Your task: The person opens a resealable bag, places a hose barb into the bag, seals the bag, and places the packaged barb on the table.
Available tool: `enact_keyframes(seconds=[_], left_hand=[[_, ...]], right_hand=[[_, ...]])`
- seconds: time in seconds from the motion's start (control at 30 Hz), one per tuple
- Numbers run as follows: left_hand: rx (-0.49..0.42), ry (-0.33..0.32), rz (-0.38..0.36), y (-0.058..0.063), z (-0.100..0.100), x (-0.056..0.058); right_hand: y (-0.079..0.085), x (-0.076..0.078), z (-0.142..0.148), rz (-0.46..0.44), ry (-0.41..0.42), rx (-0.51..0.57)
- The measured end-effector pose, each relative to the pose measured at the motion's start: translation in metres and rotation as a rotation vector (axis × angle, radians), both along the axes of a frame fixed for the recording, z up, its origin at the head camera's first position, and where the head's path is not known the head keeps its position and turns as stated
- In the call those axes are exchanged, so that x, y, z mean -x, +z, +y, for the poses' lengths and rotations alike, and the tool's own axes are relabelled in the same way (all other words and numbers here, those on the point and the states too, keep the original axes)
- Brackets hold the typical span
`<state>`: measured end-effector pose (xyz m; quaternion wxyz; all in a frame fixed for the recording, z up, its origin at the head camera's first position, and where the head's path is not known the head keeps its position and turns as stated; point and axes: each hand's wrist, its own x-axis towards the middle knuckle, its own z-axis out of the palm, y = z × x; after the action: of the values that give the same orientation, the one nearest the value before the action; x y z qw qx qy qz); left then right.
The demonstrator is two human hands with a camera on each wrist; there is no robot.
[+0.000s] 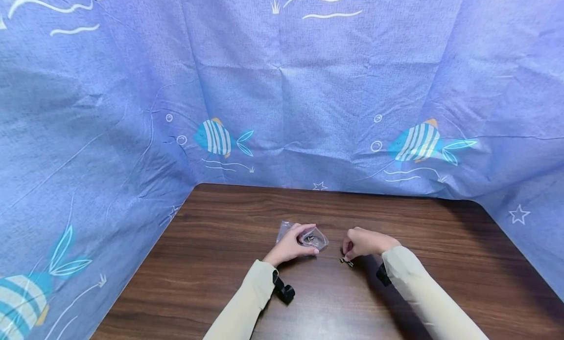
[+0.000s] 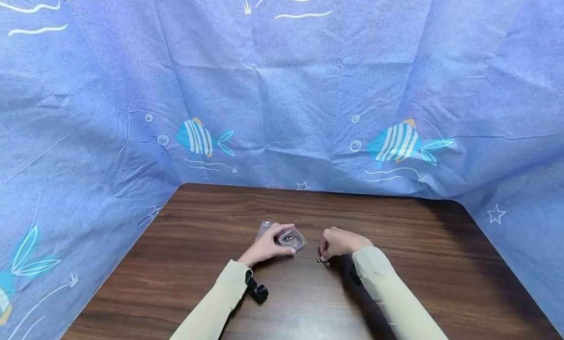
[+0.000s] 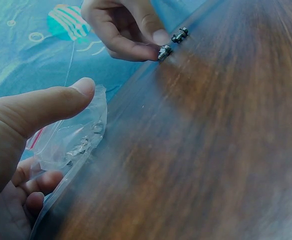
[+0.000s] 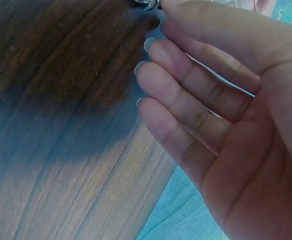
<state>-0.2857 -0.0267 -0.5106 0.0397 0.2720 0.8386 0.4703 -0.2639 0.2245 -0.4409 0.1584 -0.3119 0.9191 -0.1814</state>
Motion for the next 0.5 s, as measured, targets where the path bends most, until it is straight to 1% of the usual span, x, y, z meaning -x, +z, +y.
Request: enact_keyframes(seconds=[0.5], left_hand=[[0.003,0.005,-0.005,-0.0003,0.0000,-0.0001]], right_hand=[[-0.0011,-0.0007,-0.0051,0.033,0.003,0.002]])
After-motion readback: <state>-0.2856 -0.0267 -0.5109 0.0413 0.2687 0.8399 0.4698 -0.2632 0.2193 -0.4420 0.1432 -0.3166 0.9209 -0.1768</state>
